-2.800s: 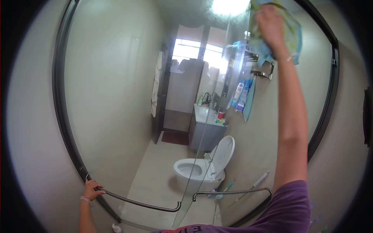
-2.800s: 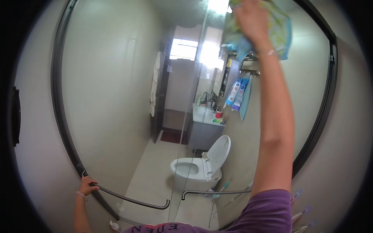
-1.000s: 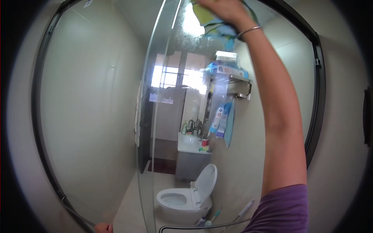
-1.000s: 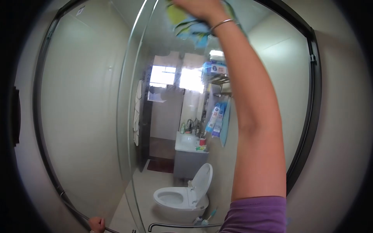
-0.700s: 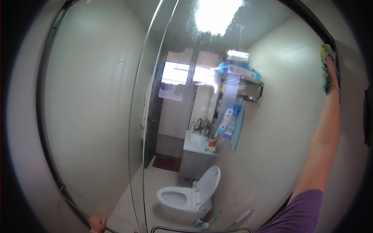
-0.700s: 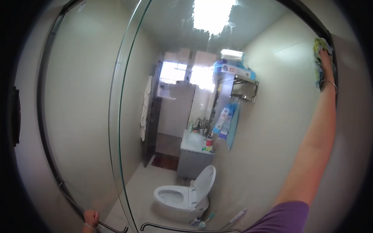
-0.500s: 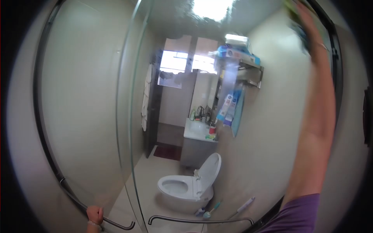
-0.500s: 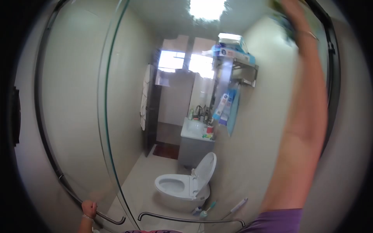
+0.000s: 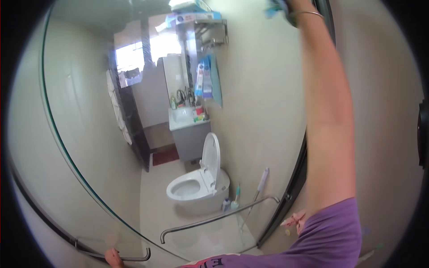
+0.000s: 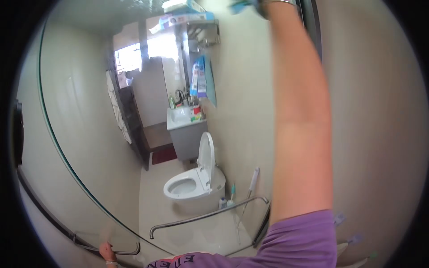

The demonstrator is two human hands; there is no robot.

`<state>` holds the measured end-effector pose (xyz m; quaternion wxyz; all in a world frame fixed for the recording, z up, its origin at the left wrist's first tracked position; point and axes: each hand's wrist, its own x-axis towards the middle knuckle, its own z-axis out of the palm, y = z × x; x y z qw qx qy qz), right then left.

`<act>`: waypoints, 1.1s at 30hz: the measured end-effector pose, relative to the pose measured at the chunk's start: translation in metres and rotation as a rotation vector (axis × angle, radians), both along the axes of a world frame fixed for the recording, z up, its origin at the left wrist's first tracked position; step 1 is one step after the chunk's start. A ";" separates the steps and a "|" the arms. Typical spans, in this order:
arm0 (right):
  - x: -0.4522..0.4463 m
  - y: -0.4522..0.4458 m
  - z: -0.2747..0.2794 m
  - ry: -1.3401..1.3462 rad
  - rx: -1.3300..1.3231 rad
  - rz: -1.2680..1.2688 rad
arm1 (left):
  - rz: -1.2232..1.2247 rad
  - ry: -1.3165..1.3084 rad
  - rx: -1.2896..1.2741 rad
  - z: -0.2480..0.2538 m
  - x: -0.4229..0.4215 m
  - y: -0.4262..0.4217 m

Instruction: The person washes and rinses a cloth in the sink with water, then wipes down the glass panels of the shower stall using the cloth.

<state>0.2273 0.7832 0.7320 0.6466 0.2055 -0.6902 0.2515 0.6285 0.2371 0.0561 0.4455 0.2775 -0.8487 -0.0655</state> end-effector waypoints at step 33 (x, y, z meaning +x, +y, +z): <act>0.030 -0.072 -0.487 -0.103 -0.004 -0.028 | -0.150 -0.256 0.084 0.024 0.005 0.010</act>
